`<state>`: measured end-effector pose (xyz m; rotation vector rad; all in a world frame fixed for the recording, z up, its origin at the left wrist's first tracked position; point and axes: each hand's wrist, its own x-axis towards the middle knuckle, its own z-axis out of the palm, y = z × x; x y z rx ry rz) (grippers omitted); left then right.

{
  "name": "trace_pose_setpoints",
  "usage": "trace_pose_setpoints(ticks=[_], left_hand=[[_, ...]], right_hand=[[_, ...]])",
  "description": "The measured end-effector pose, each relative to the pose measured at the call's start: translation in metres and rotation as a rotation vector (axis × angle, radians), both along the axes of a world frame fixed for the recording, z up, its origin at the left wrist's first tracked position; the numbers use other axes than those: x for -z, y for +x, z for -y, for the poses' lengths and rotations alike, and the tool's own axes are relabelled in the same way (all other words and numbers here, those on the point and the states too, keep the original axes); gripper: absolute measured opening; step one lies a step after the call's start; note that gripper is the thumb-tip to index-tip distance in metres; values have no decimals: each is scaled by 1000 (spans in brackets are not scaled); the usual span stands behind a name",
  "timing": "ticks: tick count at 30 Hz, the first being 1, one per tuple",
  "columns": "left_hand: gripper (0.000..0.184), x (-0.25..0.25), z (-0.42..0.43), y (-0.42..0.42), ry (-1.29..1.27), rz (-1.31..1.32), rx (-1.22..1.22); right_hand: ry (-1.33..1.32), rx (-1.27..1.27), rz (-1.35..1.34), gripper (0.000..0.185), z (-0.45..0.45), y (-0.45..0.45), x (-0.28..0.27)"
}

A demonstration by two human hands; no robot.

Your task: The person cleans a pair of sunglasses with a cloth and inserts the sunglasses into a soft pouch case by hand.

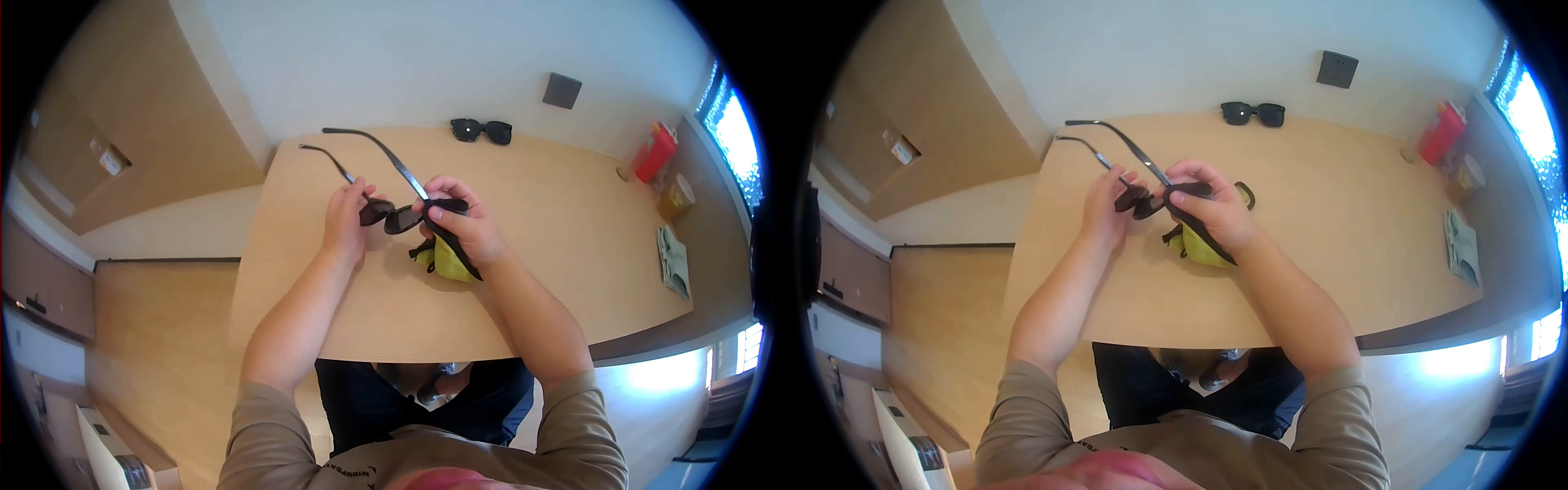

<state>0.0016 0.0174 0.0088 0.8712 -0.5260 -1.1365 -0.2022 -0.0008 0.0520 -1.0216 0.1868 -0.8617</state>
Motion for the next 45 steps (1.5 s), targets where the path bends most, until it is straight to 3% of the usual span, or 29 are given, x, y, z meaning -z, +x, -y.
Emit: trace_pose_setpoints(ticks=[8, 17, 20, 23, 24, 28, 31, 34, 37, 38, 41, 45], left_hand=[[24, -6, 1, 10, -74, -31, -23], [14, -10, -1, 8, -111, -132, 16], [17, -14, -3, 4, -185, -66, -2], [18, -16, -8, 4, -223, 30, 34], [17, -15, -9, 3, -225, 67, 61], [11, -14, -13, -9, -207, 115, 192], [10, -7, -14, -16, -256, 160, 308], [10, -9, -22, -26, -284, 182, 325], [13, -7, -22, -26, -253, 219, 283], [14, -7, -22, -27, -243, 233, 260], [17, -1, -16, -24, -265, 296, 221], [20, 1, -15, -21, -292, 367, 201]], right_hand=[[-210, -77, -215, 29, -6, 4, 1], [-162, -209, -279, 13, -12, 3, -8], [-214, -140, -206, 11, -7, 4, -2], [-210, 100, -122, 11, 2, 10, 12], [-156, 246, -210, 11, 1, 12, 9], [-194, 339, -162, 14, 3, 8, 7], [-531, 335, -211, 21, 6, 9, 7], [-601, 494, -465, 25, -9, 15, -3], [-877, 1044, -615, 31, -10, 21, 1], [-912, 1104, -615, 36, -10, 19, -3], [-1264, 1025, -862, 28, -7, 10, -8], [-1218, 917, -840, 18, -8, 15, 3]])
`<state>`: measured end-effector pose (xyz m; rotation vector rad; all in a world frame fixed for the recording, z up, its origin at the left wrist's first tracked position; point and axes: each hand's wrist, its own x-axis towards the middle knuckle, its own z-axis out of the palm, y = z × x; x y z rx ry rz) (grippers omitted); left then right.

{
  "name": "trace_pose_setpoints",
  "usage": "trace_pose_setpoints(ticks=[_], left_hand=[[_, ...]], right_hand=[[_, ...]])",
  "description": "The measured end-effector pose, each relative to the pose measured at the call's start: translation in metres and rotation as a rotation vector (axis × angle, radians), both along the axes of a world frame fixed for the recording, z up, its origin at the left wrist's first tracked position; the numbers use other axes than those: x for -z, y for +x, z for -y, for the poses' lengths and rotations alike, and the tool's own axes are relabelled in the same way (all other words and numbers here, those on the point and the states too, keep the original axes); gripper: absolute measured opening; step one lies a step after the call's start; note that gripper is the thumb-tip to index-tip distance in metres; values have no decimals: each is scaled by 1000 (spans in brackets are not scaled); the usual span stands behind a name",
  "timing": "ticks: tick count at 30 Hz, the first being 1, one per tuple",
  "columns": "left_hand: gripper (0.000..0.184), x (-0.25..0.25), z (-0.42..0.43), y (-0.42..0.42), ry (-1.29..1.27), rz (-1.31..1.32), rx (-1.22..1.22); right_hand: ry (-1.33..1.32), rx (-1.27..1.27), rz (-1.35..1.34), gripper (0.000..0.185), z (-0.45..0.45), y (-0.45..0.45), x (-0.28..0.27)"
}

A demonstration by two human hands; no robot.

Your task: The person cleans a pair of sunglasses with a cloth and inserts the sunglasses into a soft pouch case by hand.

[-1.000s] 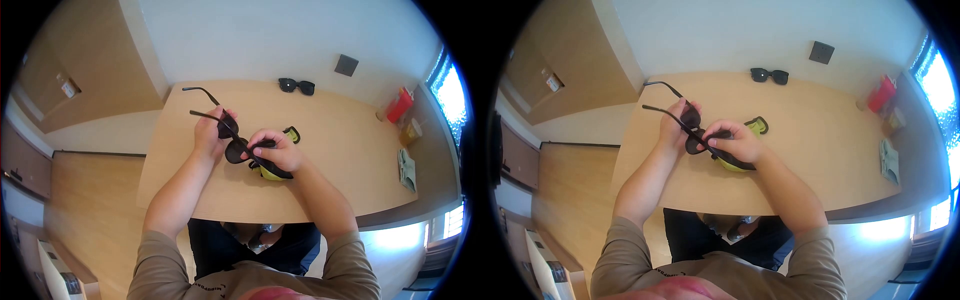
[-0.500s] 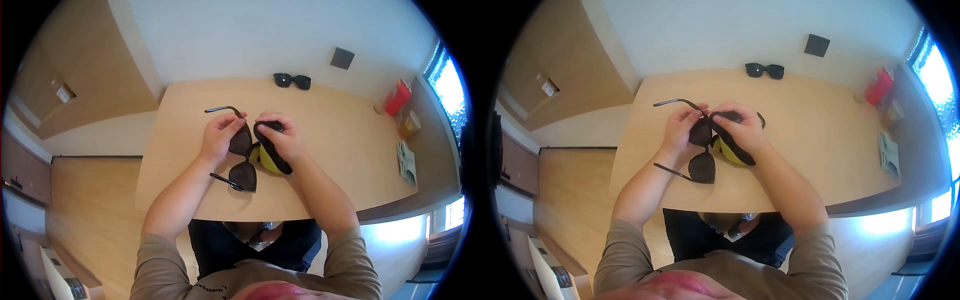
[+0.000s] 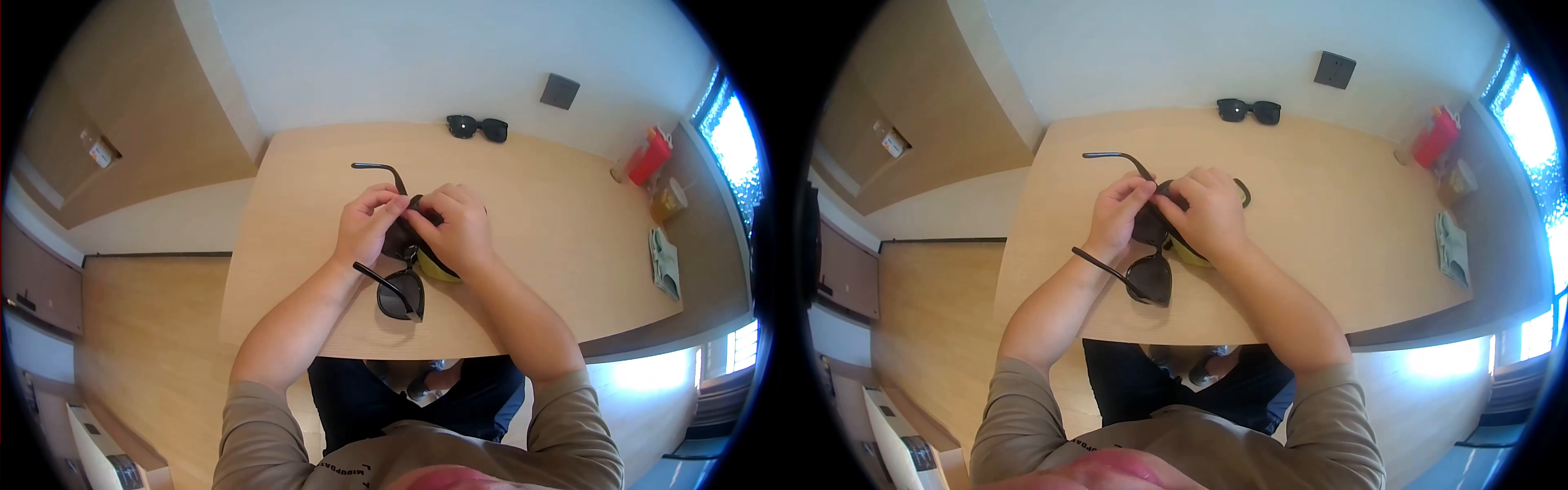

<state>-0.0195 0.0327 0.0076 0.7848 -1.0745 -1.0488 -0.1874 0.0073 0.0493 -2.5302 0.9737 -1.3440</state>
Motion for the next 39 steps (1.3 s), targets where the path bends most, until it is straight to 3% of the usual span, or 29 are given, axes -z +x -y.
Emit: trace_pose_setpoints(ticks=[5, 9, 11, 15, 18, 23, 30, 36, 39], left_hand=[[18, -2, -2, -3, 65, -51, 28], [21, -1, -3, -2, 123, -92, 90], [27, -3, -6, -6, 137, -13, -11], [35, -12, -7, -9, 209, -69, -34], [28, -10, -4, -3, 242, -97, -44], [19, -18, -11, -1, 382, -259, 200], [43, -24, -20, -9, 468, -459, 437], [43, -23, -20, -7, 378, -463, 506], [43, -21, -19, -7, 370, -484, 500]], right_hand=[[153, -91, 94, 18, 2, 2, 9], [558, -204, 204, 15, -2, 3, 6], [704, -247, 188, 20, 2, 1, 8], [647, -228, 181, 19, 7, -1, 12], [587, -186, 156, 19, 7, -1, 11], [474, -63, 186, 18, 17, 0, 19], [476, -157, 343, 16, 8, 4, 16], [409, -96, 357, 16, 9, 6, 20], [514, -160, 446, 16, 7, 5, 16]])
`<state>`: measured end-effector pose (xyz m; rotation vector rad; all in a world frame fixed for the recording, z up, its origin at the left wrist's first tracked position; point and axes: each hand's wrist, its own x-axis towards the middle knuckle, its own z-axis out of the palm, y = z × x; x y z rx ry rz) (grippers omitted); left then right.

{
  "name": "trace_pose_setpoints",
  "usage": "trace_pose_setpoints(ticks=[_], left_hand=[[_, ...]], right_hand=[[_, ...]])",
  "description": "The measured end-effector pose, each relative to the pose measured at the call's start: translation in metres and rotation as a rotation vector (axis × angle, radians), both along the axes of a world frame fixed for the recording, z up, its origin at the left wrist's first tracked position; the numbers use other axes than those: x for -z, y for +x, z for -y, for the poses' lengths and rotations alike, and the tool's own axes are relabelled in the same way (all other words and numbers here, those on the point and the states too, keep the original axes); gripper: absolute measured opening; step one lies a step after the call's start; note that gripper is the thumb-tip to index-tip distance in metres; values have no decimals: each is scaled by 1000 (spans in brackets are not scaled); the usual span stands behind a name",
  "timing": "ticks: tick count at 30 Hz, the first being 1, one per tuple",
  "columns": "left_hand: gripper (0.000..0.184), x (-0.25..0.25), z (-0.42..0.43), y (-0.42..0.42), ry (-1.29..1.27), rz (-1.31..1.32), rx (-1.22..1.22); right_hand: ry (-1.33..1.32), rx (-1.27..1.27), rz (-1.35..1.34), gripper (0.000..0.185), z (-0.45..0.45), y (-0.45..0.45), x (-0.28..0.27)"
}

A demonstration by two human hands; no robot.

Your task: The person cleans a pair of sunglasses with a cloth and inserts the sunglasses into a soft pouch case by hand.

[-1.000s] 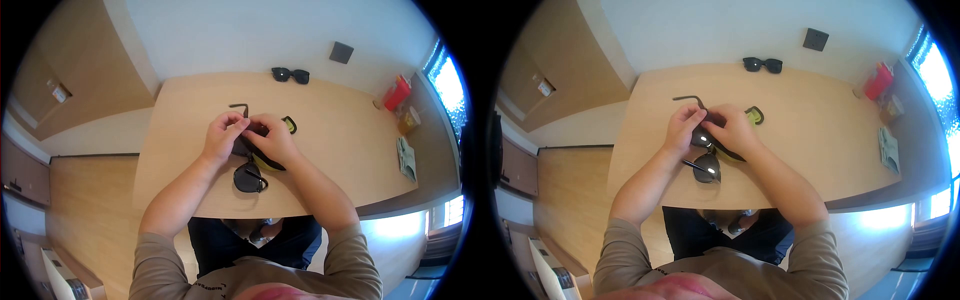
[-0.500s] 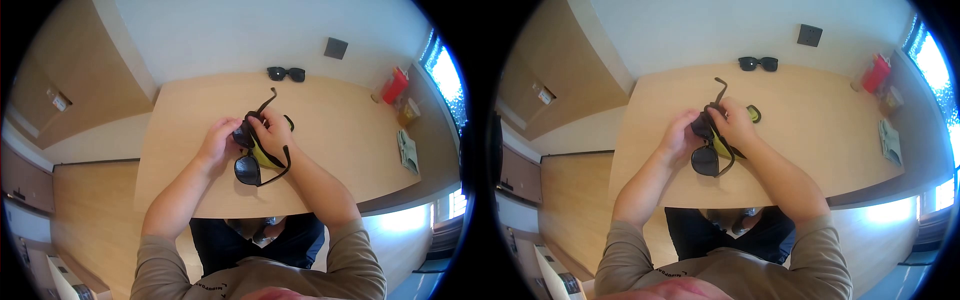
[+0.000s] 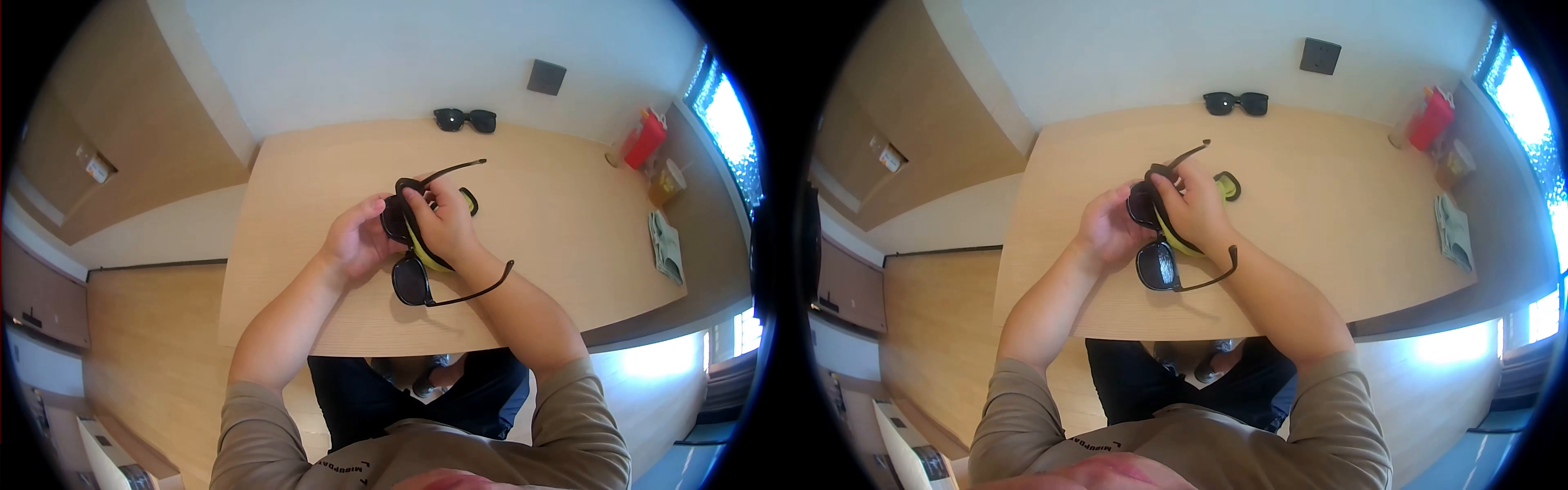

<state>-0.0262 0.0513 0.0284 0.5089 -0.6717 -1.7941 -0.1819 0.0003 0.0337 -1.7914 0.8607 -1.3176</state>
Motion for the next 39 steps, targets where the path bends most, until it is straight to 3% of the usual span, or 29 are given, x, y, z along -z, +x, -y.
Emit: trace_pose_setpoints(ticks=[9, 18, 21, 24, 32, 39], left_hand=[[46, -3, 2, 7, -92, -84, 145], [46, 0, 9, 13, -19, -11, 122], [45, -2, 7, 14, -9, -9, 130], [36, -2, 9, 14, 11, 17, 109], [36, 9, 13, 17, 10, 75, 74], [40, 8, 13, 13, -12, 119, 50]], right_hand=[[-45, -61, -45, 17, 3, -7, -2], [152, -20, -50, 21, 3, -9, -11], [68, -19, 4, 23, 12, -9, -2], [335, -18, 165, 23, 15, -13, -7], [200, -8, 540, 14, 26, -26, -19], [89, 50, 536, 10, 23, -27, -21]])
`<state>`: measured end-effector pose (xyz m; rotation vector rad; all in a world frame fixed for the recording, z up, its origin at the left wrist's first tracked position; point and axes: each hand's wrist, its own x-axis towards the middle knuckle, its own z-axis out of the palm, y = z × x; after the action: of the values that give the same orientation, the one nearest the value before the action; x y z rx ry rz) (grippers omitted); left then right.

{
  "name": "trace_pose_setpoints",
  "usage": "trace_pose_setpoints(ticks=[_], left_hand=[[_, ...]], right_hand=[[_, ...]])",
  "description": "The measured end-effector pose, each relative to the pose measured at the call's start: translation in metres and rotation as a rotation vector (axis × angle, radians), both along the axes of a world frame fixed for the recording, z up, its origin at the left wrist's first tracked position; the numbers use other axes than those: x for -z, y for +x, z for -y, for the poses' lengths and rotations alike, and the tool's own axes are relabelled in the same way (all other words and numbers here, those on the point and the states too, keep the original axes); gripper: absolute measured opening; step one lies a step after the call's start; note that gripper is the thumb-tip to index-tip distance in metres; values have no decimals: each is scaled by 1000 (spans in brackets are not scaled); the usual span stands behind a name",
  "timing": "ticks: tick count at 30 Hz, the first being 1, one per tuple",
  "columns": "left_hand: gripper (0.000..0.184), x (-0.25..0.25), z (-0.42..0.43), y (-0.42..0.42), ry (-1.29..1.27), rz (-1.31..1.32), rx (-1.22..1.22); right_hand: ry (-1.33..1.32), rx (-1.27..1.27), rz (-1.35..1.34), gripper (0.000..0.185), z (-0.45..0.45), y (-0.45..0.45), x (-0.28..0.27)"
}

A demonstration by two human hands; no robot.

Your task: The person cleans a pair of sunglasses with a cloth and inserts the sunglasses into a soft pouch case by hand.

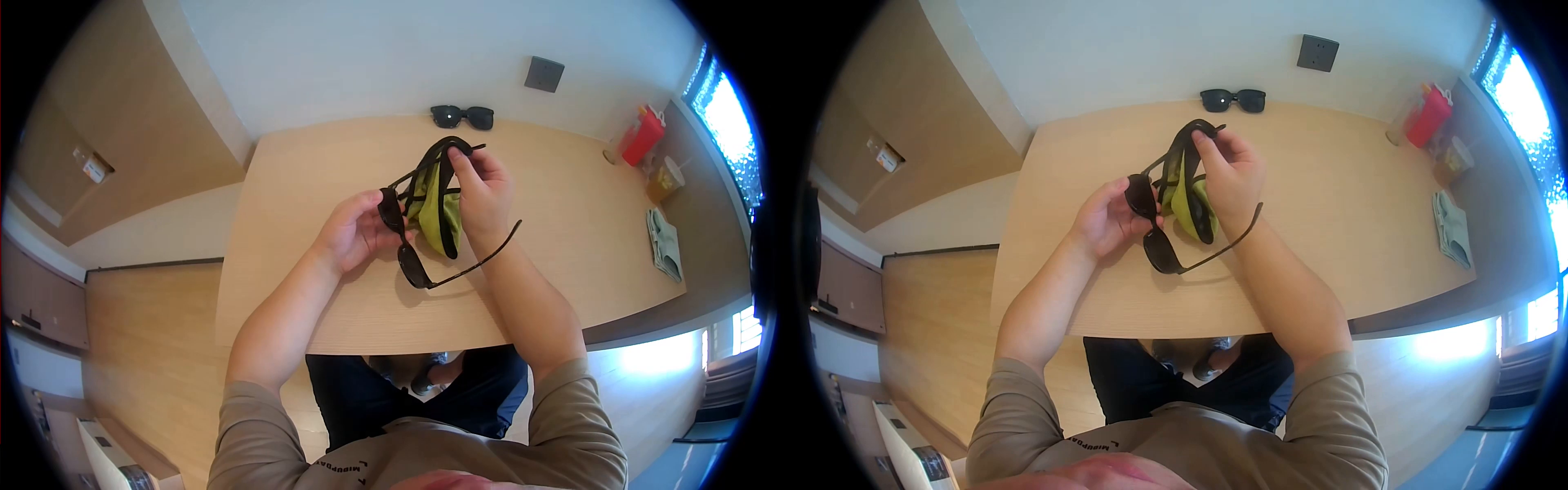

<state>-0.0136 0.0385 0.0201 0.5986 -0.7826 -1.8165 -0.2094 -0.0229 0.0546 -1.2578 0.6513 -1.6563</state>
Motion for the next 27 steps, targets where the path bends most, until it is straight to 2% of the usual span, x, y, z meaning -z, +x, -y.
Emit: trace_pose_setpoints(ticks=[5, 8, 12, 13, 16, 22, 26, 27], left_hand=[[38, -8, -6, -7, 6, 19, -88], [34, -9, -7, -8, -11, -13, -62], [28, -11, -8, -11, -56, -25, -40], [27, -12, -8, -11, -39, -23, -39], [26, -11, -7, -8, -4, -5, -38], [29, -7, -4, -8, 70, 21, -138], [29, -6, -1, -5, 87, 58, -175], [28, -6, -1, -5, 95, 66, -189]], right_hand=[[137, -36, -77, 15, -9, 9, 2], [205, -109, -244, 20, -18, 13, 2], [411, -334, -268, 26, -24, 19, 6], [269, -267, -257, 27, -21, 24, 13], [393, -321, -249, 27, -23, 20, 5], [336, -80, -240, 30, 1, 8, 8], [216, 21, -41, 16, 12, -3, 2], [167, -22, 0, 11, 16, -7, 4]])
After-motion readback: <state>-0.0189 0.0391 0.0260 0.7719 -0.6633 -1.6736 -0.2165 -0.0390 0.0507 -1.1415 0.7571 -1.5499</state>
